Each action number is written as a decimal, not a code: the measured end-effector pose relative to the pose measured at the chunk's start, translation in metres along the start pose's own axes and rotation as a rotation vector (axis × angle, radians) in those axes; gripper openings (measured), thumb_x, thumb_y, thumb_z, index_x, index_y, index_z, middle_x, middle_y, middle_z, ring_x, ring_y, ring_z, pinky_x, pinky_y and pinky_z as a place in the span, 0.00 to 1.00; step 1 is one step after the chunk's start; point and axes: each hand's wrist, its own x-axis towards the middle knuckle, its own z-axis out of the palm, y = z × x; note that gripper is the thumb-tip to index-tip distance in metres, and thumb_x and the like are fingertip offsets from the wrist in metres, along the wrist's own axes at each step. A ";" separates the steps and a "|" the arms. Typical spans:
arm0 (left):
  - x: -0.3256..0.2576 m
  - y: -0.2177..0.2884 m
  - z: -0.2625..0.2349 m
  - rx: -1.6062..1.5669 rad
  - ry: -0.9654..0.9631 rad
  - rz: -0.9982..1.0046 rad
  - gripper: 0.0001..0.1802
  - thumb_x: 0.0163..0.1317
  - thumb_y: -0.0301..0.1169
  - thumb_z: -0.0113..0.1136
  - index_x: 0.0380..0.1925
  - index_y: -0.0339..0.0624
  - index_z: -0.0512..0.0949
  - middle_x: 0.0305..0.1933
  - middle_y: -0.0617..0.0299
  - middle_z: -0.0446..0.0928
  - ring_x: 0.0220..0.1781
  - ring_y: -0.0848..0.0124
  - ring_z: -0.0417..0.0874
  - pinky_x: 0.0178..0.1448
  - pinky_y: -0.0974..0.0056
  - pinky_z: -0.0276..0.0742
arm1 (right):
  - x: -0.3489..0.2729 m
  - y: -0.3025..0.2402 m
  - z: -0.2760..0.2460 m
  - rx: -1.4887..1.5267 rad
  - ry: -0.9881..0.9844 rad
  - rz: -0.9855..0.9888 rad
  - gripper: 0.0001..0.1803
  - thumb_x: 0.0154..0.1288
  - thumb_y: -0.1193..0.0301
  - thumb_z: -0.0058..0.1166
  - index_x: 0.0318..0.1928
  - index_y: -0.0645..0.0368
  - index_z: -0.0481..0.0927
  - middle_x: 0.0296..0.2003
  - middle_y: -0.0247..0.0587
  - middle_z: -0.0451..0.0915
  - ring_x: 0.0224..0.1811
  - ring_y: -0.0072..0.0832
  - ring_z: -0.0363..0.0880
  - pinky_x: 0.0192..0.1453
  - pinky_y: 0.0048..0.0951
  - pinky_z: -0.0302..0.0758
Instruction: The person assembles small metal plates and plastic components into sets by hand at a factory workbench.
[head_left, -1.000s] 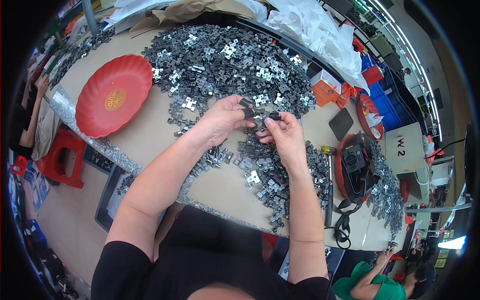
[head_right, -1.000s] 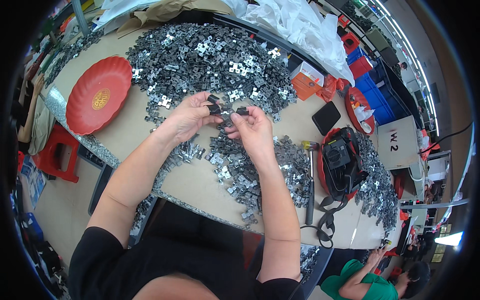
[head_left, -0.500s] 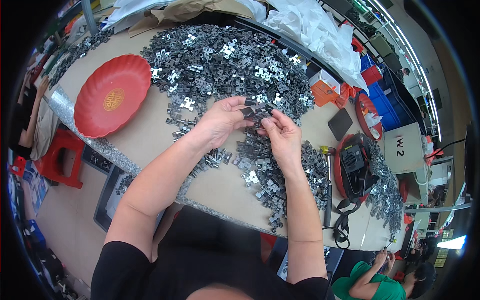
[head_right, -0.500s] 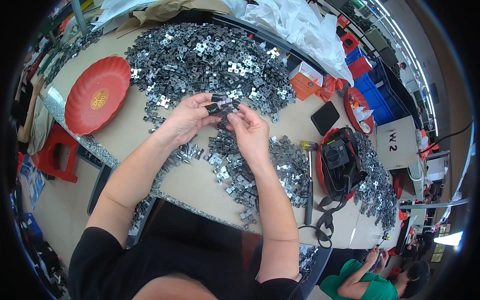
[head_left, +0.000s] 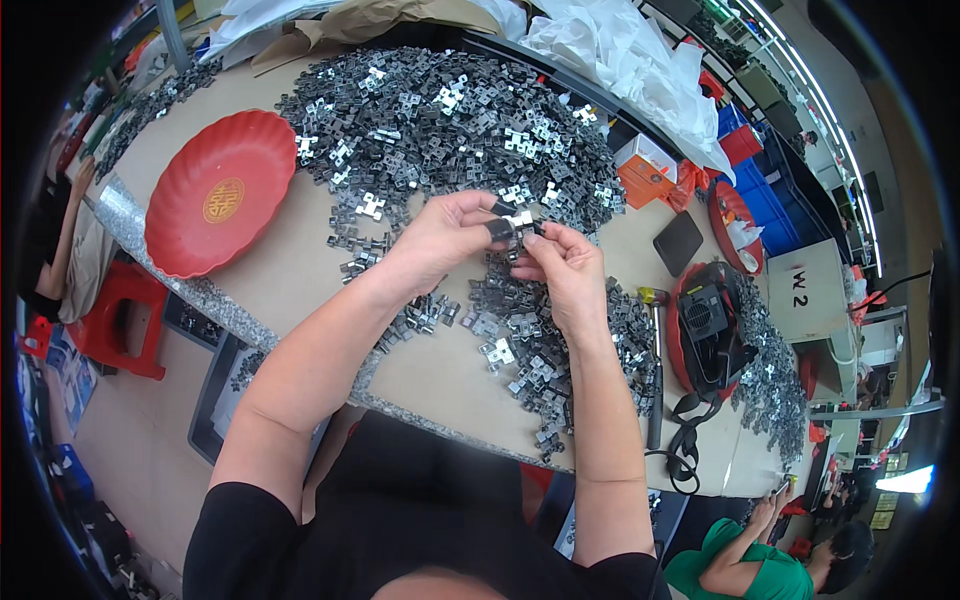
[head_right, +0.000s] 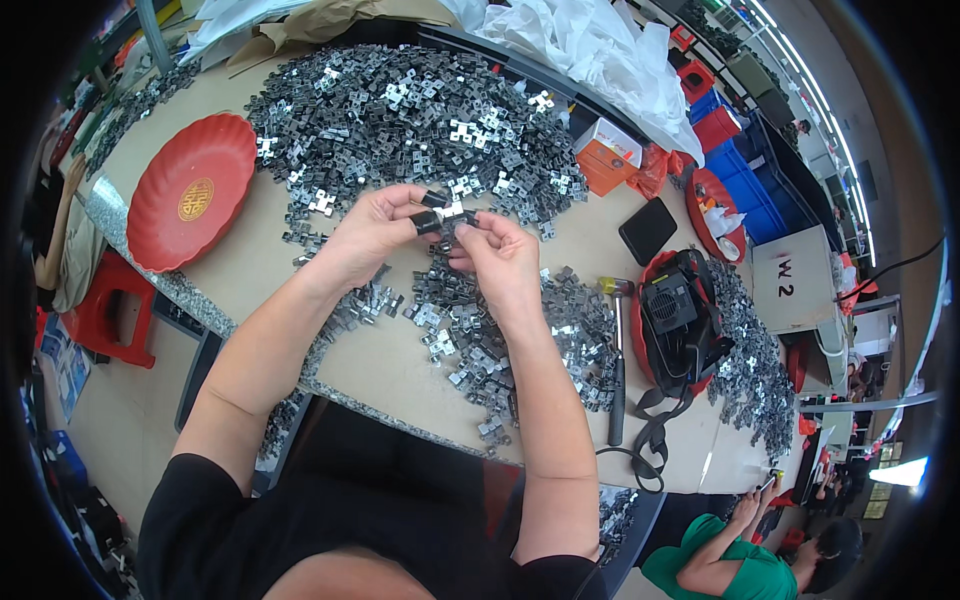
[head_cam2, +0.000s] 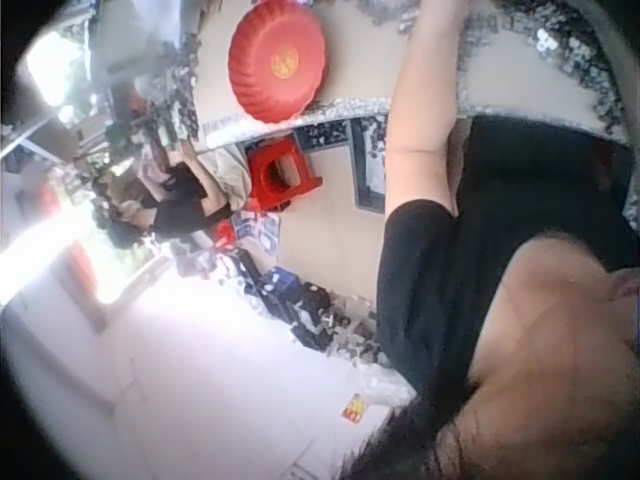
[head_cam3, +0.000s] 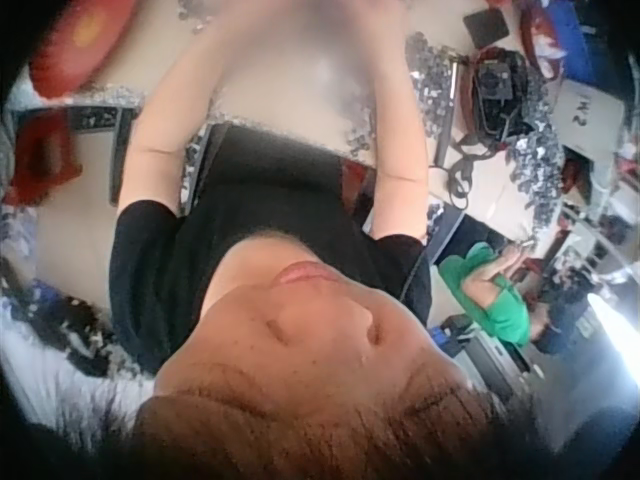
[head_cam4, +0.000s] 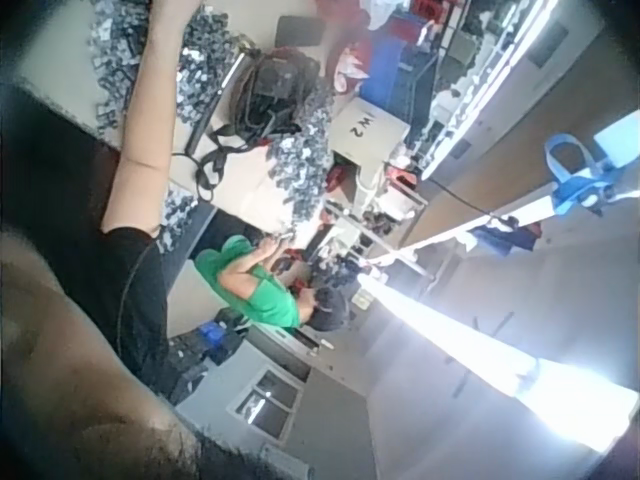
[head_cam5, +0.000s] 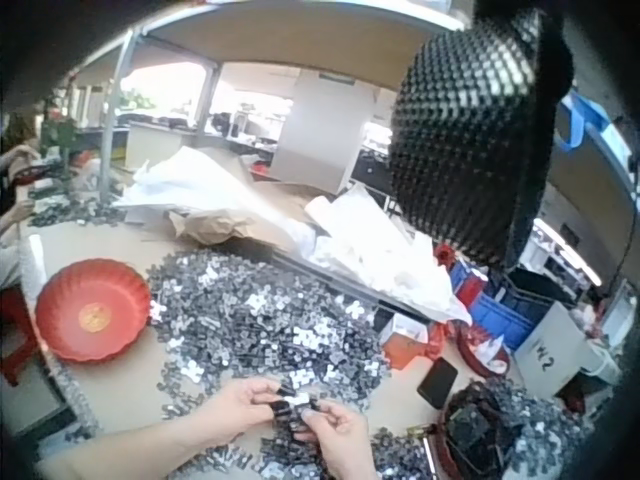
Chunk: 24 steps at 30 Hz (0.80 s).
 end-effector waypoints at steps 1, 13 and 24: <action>-0.001 0.000 0.001 0.051 -0.036 0.051 0.10 0.49 0.21 0.54 0.34 0.36 0.72 0.32 0.62 0.76 0.32 0.81 0.75 0.41 0.76 0.70 | 0.000 0.001 -0.001 0.000 0.002 0.001 0.11 0.55 0.76 0.49 0.39 0.69 0.71 0.28 0.40 0.77 0.25 0.21 0.76 0.27 0.18 0.74; 0.002 0.015 -0.009 0.319 -0.176 -0.036 0.13 0.43 0.20 0.48 0.33 0.31 0.71 0.29 0.63 0.73 0.32 0.80 0.73 0.36 0.77 0.68 | -0.002 -0.008 0.006 -0.012 -0.055 -0.142 0.11 0.54 0.76 0.51 0.39 0.67 0.72 0.29 0.33 0.75 0.28 0.14 0.71 0.33 0.14 0.69; 0.001 0.011 -0.015 0.448 -0.159 0.014 0.06 0.48 0.26 0.56 0.26 0.35 0.74 0.23 0.70 0.72 0.23 0.85 0.69 0.25 0.81 0.62 | -0.004 -0.003 0.011 -0.028 -0.095 -0.162 0.10 0.55 0.74 0.52 0.36 0.68 0.73 0.28 0.34 0.75 0.27 0.14 0.72 0.32 0.14 0.70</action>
